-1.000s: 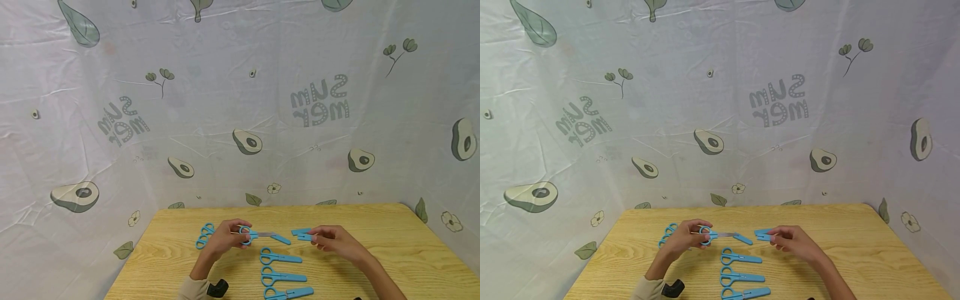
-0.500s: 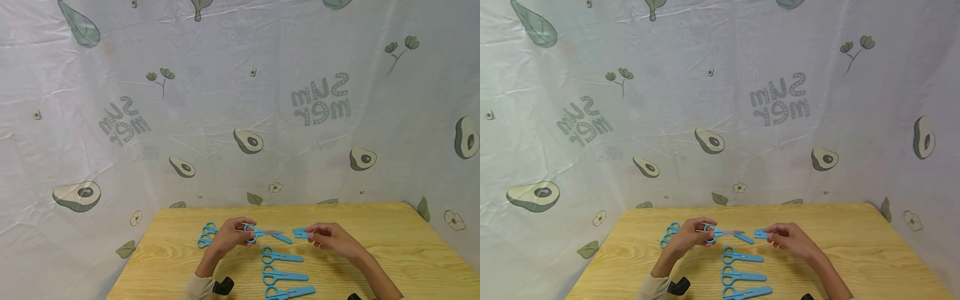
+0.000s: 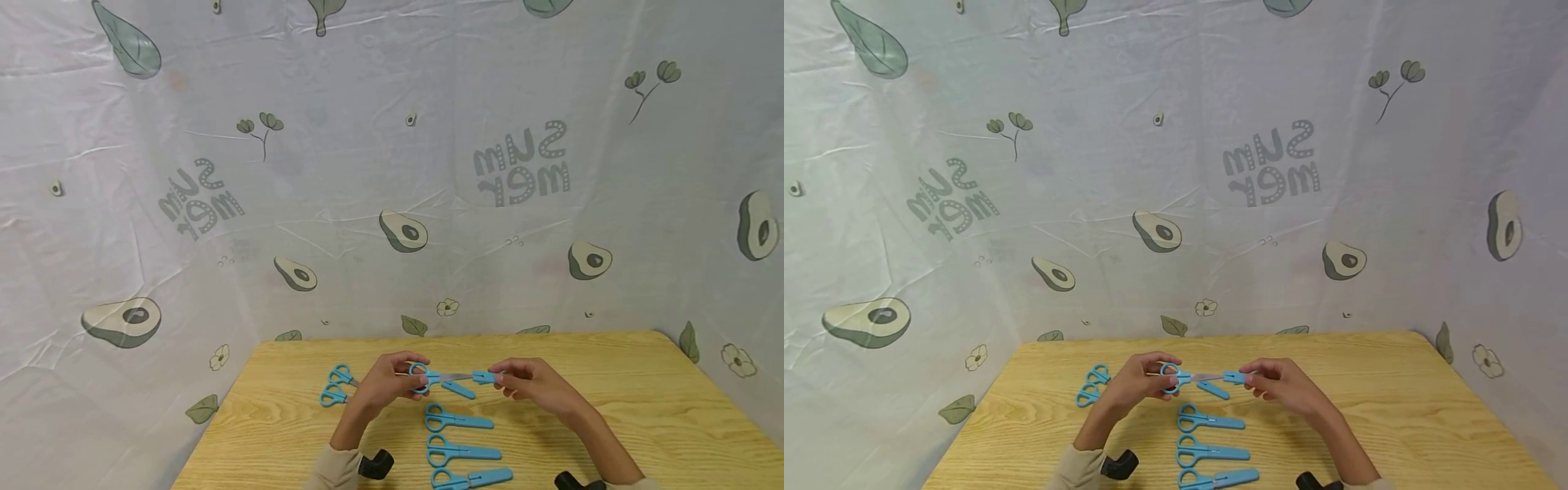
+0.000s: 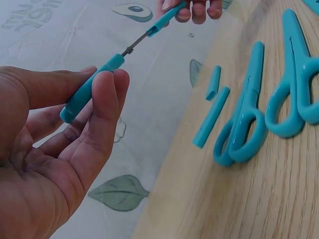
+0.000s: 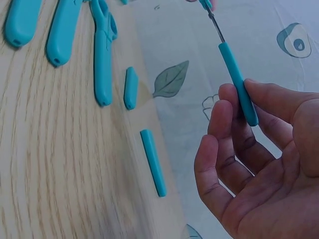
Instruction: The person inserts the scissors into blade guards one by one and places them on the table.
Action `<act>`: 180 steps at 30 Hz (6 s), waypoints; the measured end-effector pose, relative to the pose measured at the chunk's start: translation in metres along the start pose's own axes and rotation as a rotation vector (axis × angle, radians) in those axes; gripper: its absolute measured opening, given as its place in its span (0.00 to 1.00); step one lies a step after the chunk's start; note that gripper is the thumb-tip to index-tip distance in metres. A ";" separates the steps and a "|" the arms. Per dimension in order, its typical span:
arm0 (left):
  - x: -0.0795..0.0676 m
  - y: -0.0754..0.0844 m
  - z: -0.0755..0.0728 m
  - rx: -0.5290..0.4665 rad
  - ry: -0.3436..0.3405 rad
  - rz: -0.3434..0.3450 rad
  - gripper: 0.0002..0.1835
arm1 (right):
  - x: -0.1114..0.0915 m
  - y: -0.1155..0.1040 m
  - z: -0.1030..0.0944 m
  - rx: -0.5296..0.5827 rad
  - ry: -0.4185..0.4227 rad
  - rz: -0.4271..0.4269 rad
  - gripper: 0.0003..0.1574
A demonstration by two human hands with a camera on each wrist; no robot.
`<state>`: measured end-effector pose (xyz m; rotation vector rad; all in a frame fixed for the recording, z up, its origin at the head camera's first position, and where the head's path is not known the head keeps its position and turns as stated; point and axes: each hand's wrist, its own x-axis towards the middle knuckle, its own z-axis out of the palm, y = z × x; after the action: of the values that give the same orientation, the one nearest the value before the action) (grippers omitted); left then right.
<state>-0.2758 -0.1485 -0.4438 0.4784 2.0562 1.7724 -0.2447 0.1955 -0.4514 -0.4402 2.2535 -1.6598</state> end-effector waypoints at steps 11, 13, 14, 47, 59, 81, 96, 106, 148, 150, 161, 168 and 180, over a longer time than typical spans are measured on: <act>0.005 0.006 0.010 -0.008 -0.011 0.004 0.17 | 0.001 -0.002 0.002 0.029 0.000 -0.010 0.27; 0.006 0.006 0.012 -0.011 -0.014 0.005 0.17 | 0.002 -0.003 0.003 0.025 0.000 -0.009 0.27; 0.007 0.006 0.012 -0.015 -0.016 0.007 0.17 | 0.003 -0.004 0.003 0.021 -0.002 -0.012 0.27; 0.012 -0.001 0.017 -0.025 -0.021 -0.005 0.16 | 0.006 -0.002 0.013 0.005 -0.021 -0.039 0.24; 0.011 -0.002 0.016 -0.011 -0.026 -0.003 0.16 | 0.006 -0.002 0.014 0.016 -0.010 -0.034 0.24; 0.011 -0.005 0.017 0.005 -0.034 0.005 0.16 | 0.007 0.000 0.021 0.048 -0.011 -0.060 0.24; 0.010 -0.006 0.022 0.075 -0.010 0.050 0.15 | 0.009 0.007 0.027 0.111 0.027 -0.056 0.25; 0.009 -0.004 0.019 0.017 -0.022 0.022 0.15 | 0.008 0.006 0.030 0.108 0.034 -0.112 0.25; 0.008 -0.002 0.023 -0.008 -0.055 -0.003 0.16 | 0.011 0.007 0.038 0.132 0.043 -0.078 0.24; 0.008 -0.002 0.024 0.003 -0.053 0.004 0.15 | 0.011 0.007 0.038 0.131 0.044 -0.078 0.24; 0.008 -0.001 0.026 0.070 -0.069 0.057 0.14 | 0.012 0.008 0.040 0.146 0.044 -0.064 0.24; 0.009 -0.003 0.026 0.088 -0.079 0.077 0.14 | 0.012 0.008 0.041 0.163 0.047 -0.064 0.24; 0.009 -0.005 0.025 0.029 -0.078 0.031 0.16 | 0.012 0.010 0.046 0.145 0.085 -0.070 0.24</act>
<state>-0.2712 -0.1234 -0.4525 0.5814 2.0339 1.7152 -0.2367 0.1536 -0.4746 -0.4252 2.1800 -1.8967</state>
